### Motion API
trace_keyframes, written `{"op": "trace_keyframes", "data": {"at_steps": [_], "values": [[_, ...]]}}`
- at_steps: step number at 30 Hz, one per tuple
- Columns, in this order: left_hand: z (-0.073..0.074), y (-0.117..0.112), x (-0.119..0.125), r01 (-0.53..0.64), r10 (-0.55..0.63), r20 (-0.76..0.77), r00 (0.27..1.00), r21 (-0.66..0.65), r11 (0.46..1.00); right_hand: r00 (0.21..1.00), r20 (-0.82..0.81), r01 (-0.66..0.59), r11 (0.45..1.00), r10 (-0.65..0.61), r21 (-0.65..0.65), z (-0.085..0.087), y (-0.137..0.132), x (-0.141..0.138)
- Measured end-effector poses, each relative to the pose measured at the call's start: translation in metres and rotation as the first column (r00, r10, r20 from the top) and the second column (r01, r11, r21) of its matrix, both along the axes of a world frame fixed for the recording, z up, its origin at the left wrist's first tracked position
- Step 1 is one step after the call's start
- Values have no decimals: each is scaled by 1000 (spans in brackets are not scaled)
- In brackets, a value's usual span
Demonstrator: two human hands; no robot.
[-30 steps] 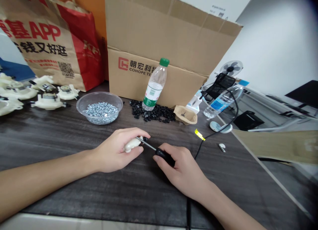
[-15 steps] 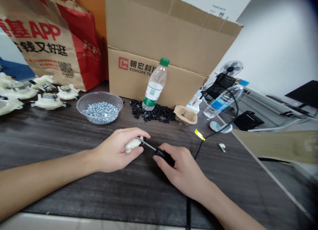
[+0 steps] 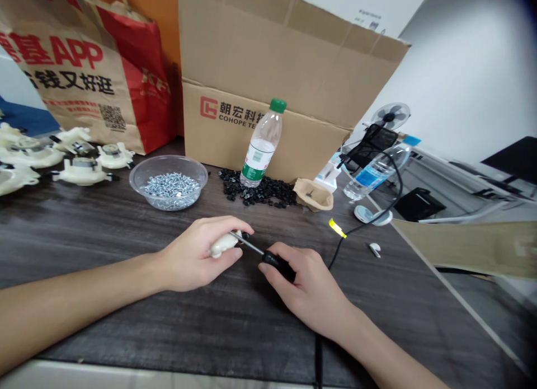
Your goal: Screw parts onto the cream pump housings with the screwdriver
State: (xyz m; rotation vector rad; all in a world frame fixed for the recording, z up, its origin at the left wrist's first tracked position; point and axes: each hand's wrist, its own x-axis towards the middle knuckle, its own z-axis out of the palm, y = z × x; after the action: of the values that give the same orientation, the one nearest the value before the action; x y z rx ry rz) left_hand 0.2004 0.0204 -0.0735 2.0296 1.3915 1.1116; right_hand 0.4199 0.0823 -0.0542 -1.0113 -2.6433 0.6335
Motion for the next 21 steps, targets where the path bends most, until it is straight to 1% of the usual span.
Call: {"op": "trace_keyframes", "data": {"at_steps": [2,4,7,9,17,21], "values": [[1,0,0,-20,22,45,999,-37,999,1000,0,7,1000,-7,6,1,1,0],[2,1,-1,-36,47,137,989,-80,996,1000,-6,26,999,-26,21,3,3,1],[2,2,-2,-48,82,301,950,-116,992,999,-24,50,998,-49,39,6,5,3],[2,2,-3,-66,105,363,926,-119,991,998,-31,54,997,-52,51,7,6,5],[0,2,-4,-104,122,435,892,-65,992,994,-75,90,993,-85,73,9,10,9],[1,2,-3,-133,144,444,884,-56,989,996,-75,49,997,-44,63,10,9,9]]}}
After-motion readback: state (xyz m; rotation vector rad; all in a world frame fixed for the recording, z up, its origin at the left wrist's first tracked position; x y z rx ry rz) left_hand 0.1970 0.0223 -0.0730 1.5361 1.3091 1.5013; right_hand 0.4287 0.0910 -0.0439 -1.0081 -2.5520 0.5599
